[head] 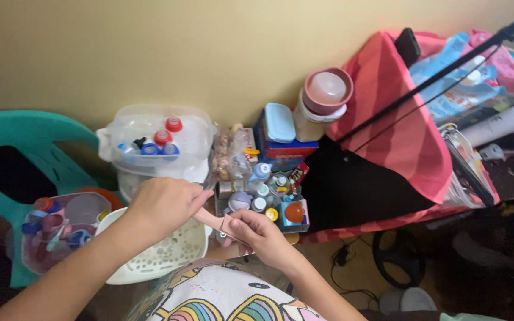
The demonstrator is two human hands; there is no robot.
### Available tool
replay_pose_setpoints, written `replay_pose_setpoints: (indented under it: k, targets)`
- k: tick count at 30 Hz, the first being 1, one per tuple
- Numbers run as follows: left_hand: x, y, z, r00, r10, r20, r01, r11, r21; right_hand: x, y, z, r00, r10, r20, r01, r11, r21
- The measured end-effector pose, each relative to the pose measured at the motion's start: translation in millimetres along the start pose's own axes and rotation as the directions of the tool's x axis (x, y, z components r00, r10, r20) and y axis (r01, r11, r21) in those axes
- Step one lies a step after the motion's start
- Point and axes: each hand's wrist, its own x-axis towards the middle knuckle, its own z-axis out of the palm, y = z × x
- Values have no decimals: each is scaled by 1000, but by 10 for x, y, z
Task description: Cleaning and organizing baby bottles and accessories.
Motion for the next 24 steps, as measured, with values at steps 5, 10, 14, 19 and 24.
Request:
replay_pose_setpoints:
  k: [5, 10, 14, 19, 24]
  targets:
    - [420, 127, 289, 985, -73, 155, 72, 997, 15, -14, 370, -676, 989, -85, -123, 72, 991, -108]
    - [1082, -571, 998, 985, 112, 132, -83, 975, -205, 53, 187, -1452, 718, -468, -516, 272, 870, -412]
    - [1730, -1007, 2214, 936, -349, -47, 304, 868, -393, 221, 543, -1877, 680, -564, -468, 275, 789, -550]
    - [2529, -1076, 3580, 926, -331, -181, 242, 890, -386, 488, 766, -1849, 830, -429, -356, 81, 724, -685]
    - [2786, -563, 3570, 803, -590, 84, 486, 566, -666, 777, 855, -1854, 906, -346, -244, 46, 654, -755]
